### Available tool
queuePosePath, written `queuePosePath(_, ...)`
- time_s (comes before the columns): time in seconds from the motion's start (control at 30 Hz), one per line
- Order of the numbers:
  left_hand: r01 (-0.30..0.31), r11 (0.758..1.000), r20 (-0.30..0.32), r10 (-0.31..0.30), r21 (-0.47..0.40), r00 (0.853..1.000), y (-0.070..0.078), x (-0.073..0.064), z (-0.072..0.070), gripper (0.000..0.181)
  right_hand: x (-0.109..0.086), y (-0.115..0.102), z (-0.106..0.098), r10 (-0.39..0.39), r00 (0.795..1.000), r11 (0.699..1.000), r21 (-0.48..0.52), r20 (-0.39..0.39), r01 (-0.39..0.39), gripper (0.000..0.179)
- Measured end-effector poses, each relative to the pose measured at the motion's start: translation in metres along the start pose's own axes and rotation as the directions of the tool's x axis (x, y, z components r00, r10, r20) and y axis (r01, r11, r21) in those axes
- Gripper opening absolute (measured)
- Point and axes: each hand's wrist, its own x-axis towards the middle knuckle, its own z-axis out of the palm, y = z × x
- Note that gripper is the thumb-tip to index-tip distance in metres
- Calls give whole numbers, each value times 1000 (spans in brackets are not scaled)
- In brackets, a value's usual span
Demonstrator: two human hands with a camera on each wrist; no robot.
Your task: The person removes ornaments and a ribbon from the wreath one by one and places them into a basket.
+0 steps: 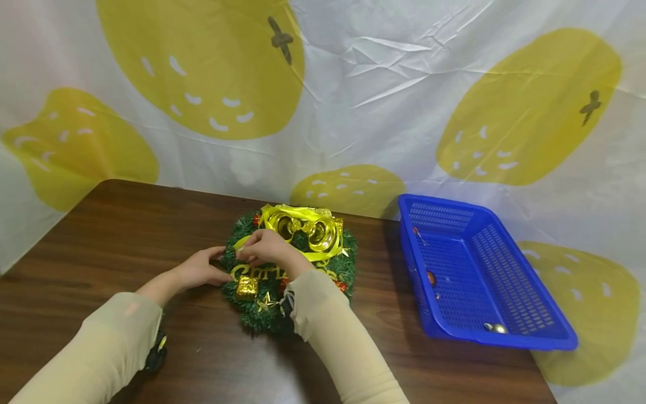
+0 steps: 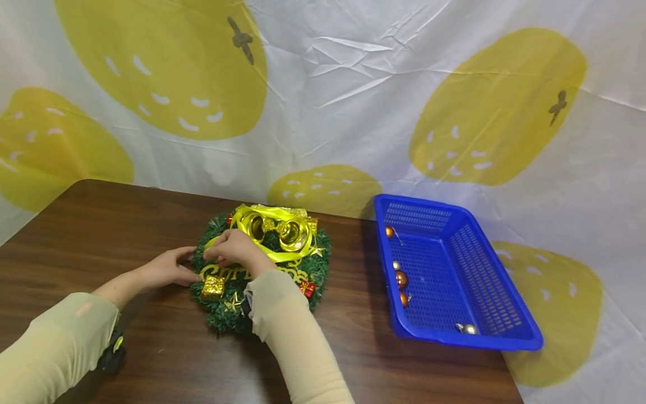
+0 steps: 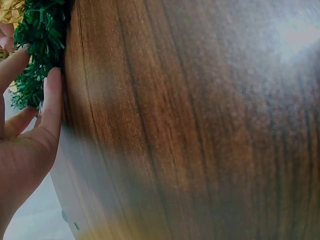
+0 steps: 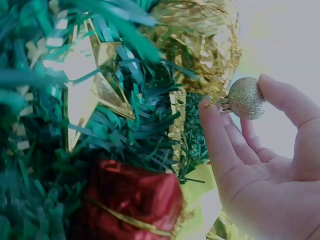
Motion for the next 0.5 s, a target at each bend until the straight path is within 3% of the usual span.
queuePosePath(0.5, -12, 1000, 8, 12, 10, 1000, 4, -4, 0, 89, -13, -7, -11, -45, 998, 997, 61, 37, 42, 19)
